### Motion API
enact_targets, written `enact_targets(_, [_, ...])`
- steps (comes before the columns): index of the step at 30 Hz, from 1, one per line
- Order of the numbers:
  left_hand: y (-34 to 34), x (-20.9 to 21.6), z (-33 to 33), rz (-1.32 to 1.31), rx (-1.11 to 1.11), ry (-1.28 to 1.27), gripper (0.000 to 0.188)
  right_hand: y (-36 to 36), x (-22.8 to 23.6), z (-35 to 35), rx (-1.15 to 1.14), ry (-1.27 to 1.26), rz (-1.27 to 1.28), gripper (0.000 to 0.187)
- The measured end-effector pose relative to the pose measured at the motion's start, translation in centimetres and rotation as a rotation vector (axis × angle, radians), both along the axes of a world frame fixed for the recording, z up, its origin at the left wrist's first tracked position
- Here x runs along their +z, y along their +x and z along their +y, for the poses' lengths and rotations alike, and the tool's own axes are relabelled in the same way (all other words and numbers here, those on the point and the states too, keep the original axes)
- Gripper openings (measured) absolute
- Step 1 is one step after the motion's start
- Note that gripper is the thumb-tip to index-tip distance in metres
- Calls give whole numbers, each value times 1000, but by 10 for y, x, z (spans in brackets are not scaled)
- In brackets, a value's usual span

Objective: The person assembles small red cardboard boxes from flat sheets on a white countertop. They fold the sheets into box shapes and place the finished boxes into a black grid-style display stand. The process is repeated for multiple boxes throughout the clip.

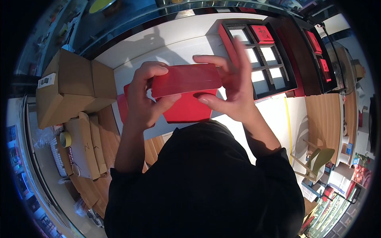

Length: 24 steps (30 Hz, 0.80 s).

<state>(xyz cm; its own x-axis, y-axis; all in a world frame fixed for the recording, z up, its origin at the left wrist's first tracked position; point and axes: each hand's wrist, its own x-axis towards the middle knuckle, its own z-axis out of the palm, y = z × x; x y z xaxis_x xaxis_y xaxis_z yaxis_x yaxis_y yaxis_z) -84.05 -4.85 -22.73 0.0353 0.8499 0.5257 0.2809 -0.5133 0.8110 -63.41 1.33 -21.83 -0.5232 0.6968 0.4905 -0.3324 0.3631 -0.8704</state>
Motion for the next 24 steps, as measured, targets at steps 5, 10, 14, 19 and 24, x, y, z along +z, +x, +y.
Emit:
enact_targets(5, [-1, 4, -2, 40, -76, 16, 62, 5, -5, 10, -21, 285, -159, 46])
enact_targets(10, [17, 11, -10, -156, -23, -215, 60, 3, -6, 8, -67, 355, -191, 43])
enact_targets(14, [21, 2, -11, -118, -12, -200, 58, -1, 2, -4, 69, -88, -29, 51])
enact_targets(19, [25, 6, -7, -100, -5, -136, 56, -7, -6, -2, -123, 230, -175, 50])
enact_targets(24, [26, 1, -7, -42, 79, -113, 55, -10, -11, -5, -213, 327, -181, 51])
